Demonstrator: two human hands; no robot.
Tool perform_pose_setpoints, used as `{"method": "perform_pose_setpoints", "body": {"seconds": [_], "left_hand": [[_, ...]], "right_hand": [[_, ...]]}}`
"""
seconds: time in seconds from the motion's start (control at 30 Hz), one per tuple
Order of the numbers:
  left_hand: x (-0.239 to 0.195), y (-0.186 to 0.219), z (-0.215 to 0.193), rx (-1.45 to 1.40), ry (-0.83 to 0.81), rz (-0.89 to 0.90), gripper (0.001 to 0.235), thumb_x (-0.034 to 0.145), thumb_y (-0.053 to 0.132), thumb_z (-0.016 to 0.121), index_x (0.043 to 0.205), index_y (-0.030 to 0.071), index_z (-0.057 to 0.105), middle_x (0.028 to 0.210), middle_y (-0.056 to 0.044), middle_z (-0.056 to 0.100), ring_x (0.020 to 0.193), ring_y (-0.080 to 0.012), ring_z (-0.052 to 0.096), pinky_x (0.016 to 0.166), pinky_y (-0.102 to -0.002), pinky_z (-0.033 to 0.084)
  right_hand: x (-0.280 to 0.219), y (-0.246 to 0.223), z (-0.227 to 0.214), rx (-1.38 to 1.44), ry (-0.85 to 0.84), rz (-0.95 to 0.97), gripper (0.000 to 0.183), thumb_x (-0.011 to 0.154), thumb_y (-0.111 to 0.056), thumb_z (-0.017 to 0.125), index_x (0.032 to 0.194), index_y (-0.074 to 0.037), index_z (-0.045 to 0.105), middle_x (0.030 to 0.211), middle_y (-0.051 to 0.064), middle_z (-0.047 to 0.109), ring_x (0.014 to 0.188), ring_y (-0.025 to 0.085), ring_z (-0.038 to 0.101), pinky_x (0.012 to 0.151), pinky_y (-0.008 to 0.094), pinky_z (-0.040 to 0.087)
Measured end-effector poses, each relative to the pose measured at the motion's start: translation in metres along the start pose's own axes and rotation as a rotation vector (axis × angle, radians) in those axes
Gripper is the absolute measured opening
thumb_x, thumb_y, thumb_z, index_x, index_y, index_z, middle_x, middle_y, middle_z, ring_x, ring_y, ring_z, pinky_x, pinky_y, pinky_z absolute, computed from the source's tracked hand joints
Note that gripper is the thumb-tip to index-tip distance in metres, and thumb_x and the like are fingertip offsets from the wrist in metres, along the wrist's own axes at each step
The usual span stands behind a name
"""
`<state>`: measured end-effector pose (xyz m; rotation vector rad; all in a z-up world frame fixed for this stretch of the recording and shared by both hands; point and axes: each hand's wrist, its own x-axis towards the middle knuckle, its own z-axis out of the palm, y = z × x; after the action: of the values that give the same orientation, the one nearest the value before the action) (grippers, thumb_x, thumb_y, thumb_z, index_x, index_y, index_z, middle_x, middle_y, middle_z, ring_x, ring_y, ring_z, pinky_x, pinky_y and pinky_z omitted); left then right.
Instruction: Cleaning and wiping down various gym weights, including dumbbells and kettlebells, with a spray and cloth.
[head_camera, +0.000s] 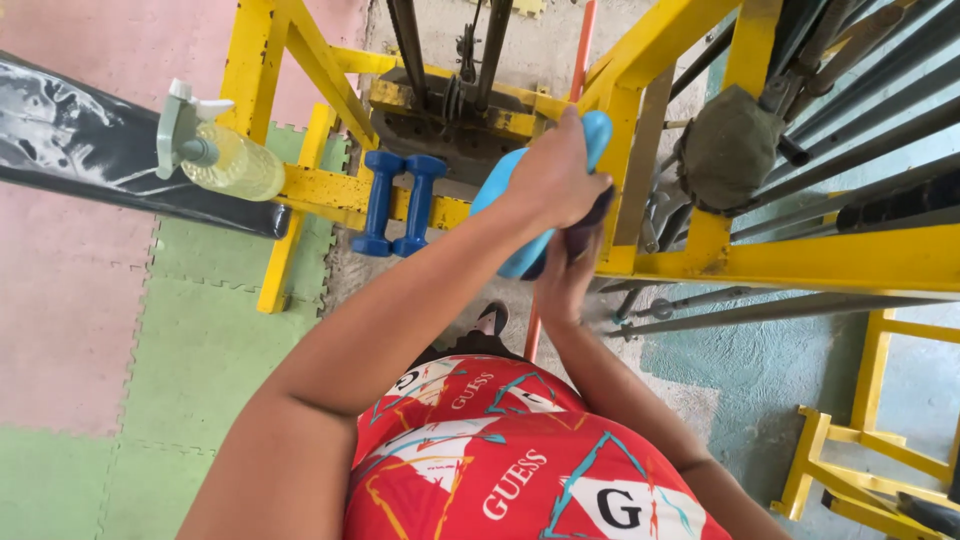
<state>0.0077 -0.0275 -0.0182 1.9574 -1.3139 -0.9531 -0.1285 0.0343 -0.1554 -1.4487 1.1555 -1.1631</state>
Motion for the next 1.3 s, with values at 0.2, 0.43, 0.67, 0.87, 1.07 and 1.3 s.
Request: {"method": "perform_pose_setpoints", "body": {"seconds": [0.2, 0.43, 0.67, 0.87, 1.07, 1.3], "left_hand": [[-0.006, 0.006, -0.007, -0.036, -0.022, -0.021, 0.069, 0.082, 0.029, 0.081, 0.131, -0.006, 0.045, 0.121, -0.027, 0.066, 0.115, -0.0426, 0.065, 0.094, -0.048, 0.052], [-0.007, 0.003, -0.002, -0.013, 0.019, 0.009, 0.061, 0.081, 0.02, 0.076, 0.129, -0.004, 0.047, 0.117, -0.027, 0.067, 0.111, -0.0446, 0.065, 0.092, -0.051, 0.052], [0.004, -0.011, 0.007, 0.101, -0.004, 0.146, 0.046, 0.081, 0.006, 0.065, 0.125, -0.003, 0.055, 0.114, -0.027, 0.069, 0.11, -0.0451, 0.065, 0.092, -0.05, 0.053], [-0.006, 0.001, -0.026, 0.295, -0.267, 0.376, 0.051, 0.072, 0.003, 0.068, 0.121, 0.017, 0.067, 0.116, -0.014, 0.071, 0.111, -0.037, 0.066, 0.09, -0.046, 0.054], [-0.025, 0.021, -0.042, 0.587, -0.553, 0.505, 0.053, 0.077, 0.011, 0.068, 0.123, 0.038, 0.07, 0.114, 0.0, 0.071, 0.108, -0.0299, 0.068, 0.088, -0.043, 0.053], [-0.049, 0.017, -0.053, 0.734, -0.506, 0.704, 0.022, 0.094, 0.029, 0.062, 0.102, 0.04, 0.08, 0.101, 0.005, 0.072, 0.11, -0.0235, 0.064, 0.112, -0.055, 0.033]], "right_hand": [[-0.021, -0.02, -0.018, -0.419, -0.306, -0.619, 0.05, 0.095, -0.004, 0.056, 0.143, 0.007, 0.046, 0.159, 0.029, 0.038, 0.153, 0.057, 0.022, 0.126, 0.062, 0.02], [0.011, 0.024, -0.015, -0.047, -0.209, -0.541, 0.053, 0.106, -0.005, 0.054, 0.153, 0.001, 0.03, 0.161, 0.019, 0.041, 0.151, 0.038, 0.038, 0.125, 0.049, 0.033], [0.076, 0.067, -0.025, 0.396, 0.008, 0.264, 0.044, 0.106, -0.023, 0.055, 0.143, 0.002, 0.052, 0.132, 0.011, 0.062, 0.117, 0.023, 0.06, 0.099, 0.04, 0.045], [0.094, 0.061, -0.034, 0.496, -0.201, 0.654, 0.051, 0.103, -0.034, 0.054, 0.144, -0.003, 0.053, 0.131, 0.015, 0.061, 0.112, 0.027, 0.062, 0.091, 0.046, 0.049], [0.062, 0.05, -0.049, 0.795, -0.289, 0.595, 0.058, 0.102, -0.039, 0.05, 0.149, -0.006, 0.044, 0.144, 0.015, 0.057, 0.129, 0.028, 0.061, 0.107, 0.046, 0.052], [-0.006, 0.025, -0.054, 0.157, -0.193, -0.171, 0.041, 0.106, -0.015, 0.048, 0.143, 0.003, 0.054, 0.144, 0.019, 0.058, 0.131, 0.034, 0.059, 0.112, 0.044, 0.049]]}}
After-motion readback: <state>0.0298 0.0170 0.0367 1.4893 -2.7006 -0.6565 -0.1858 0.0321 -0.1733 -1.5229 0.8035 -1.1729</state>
